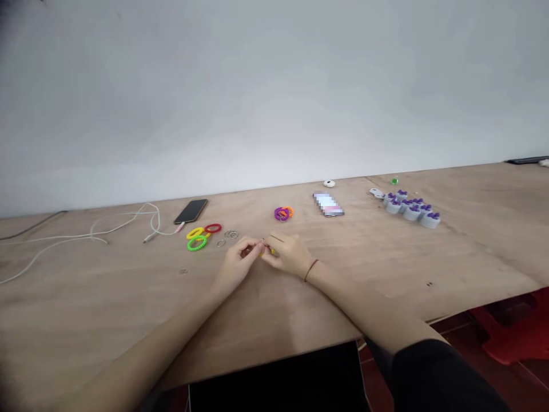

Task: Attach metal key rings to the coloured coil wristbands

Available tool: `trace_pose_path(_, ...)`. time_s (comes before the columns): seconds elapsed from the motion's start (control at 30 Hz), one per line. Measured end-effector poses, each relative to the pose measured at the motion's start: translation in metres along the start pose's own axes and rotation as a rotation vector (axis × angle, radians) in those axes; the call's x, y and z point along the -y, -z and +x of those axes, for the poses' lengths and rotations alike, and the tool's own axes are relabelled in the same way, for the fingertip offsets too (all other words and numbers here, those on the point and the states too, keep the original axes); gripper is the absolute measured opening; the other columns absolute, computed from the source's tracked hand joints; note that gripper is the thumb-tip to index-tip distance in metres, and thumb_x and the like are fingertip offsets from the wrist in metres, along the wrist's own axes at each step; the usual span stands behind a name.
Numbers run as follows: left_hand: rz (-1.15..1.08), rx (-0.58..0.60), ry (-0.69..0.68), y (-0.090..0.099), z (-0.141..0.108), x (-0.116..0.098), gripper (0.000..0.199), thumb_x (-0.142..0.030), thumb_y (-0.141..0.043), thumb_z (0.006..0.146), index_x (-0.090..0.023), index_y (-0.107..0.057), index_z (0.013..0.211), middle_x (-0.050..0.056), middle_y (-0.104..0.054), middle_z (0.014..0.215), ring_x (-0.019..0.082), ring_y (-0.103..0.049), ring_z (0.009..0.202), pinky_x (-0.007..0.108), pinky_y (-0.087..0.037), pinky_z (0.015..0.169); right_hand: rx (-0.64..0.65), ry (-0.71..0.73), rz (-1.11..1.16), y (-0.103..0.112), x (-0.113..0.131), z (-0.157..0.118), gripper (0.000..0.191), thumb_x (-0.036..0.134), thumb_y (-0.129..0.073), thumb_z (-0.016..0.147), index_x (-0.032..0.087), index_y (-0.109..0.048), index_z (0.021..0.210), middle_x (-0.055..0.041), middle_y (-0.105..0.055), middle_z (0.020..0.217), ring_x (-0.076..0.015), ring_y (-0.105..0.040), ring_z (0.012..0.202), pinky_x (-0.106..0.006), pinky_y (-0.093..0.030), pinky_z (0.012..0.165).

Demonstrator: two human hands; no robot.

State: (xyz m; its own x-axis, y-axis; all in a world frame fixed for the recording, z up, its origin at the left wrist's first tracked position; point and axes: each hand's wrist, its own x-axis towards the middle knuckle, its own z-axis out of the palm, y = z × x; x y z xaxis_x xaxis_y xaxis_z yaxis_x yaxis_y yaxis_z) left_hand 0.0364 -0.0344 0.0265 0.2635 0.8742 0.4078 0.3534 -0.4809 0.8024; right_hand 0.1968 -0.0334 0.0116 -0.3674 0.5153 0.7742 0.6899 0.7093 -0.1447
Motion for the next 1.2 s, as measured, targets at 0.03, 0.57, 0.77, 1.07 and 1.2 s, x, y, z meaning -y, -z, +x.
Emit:
trace_pose_path(0.03, -0.013, 0.008, 0.004, 0.001, 0.0, -0.001, 0.021, -0.034, -0.051, 0.08, -0.016, -0.062, 0.076, 0.002, -0.058, 0.077, 0.012, -0.051, 0.069, 0.023, -0.04, 0.063, -0.009, 0.007, -0.023, 0.0, 0.0, 0.0, 0.015, 0.019, -0.046, 0.081, 0.017, -0.053, 0.067, 0.0002, -0.053, 0.064, -0.0087, -0.042, 0.054, -0.022, -0.029, 0.051)
trace_pose_path(0.57, 0.117, 0.069, 0.048, 0.007, 0.002, 0.008, 0.023, -0.031, -0.039, 0.081, -0.016, -0.054, 0.072, -0.002, -0.052, 0.065, 0.012, -0.046, 0.062, 0.022, -0.035, 0.059, 0.102, -0.254, 0.354, 0.004, -0.003, 0.007, 0.018, 0.028, -0.042, 0.086, 0.018, -0.057, 0.084, -0.0027, -0.059, 0.078, -0.0118, -0.053, 0.069, -0.024, -0.041, 0.063)
trace_pose_path(0.77, 0.096, 0.196, 0.008, 0.01, 0.0, -0.003, 0.024, -0.033, -0.04, 0.082, -0.016, -0.054, 0.071, -0.002, -0.053, 0.065, 0.011, -0.045, 0.06, 0.021, -0.034, 0.056, 0.271, -0.736, 1.029, -0.001, -0.013, 0.012, 0.033, 0.04, -0.038, 0.087, 0.017, -0.061, 0.085, -0.005, -0.063, 0.09, -0.0162, -0.057, 0.089, -0.032, -0.043, 0.085)
trace_pose_path(1.07, 0.275, 0.3, -0.131, 0.015, -0.002, -0.009, 0.02, -0.025, -0.041, 0.082, -0.016, -0.053, 0.068, -0.003, -0.05, 0.06, 0.009, -0.041, 0.054, 0.021, -0.03, 0.053, 0.768, -0.784, 1.471, 0.009, -0.019, 0.012, 0.017, 0.023, -0.052, 0.074, 0.014, -0.06, 0.087, -0.0042, -0.063, 0.078, -0.0154, -0.059, 0.076, -0.03, -0.046, 0.074)
trace_pose_path(1.2, 0.354, 0.334, -0.199, 0.017, -0.001, -0.005, 0.016, -0.023, -0.042, 0.08, -0.017, -0.05, 0.068, -0.003, -0.048, 0.061, 0.009, -0.041, 0.055, 0.022, -0.03, 0.053, 0.765, -0.626, 1.161, 0.015, -0.021, 0.012, 0.021, 0.015, -0.055, 0.071, 0.015, -0.06, 0.091, -0.0004, -0.061, 0.078, -0.0109, -0.055, 0.069, -0.023, -0.044, 0.064)
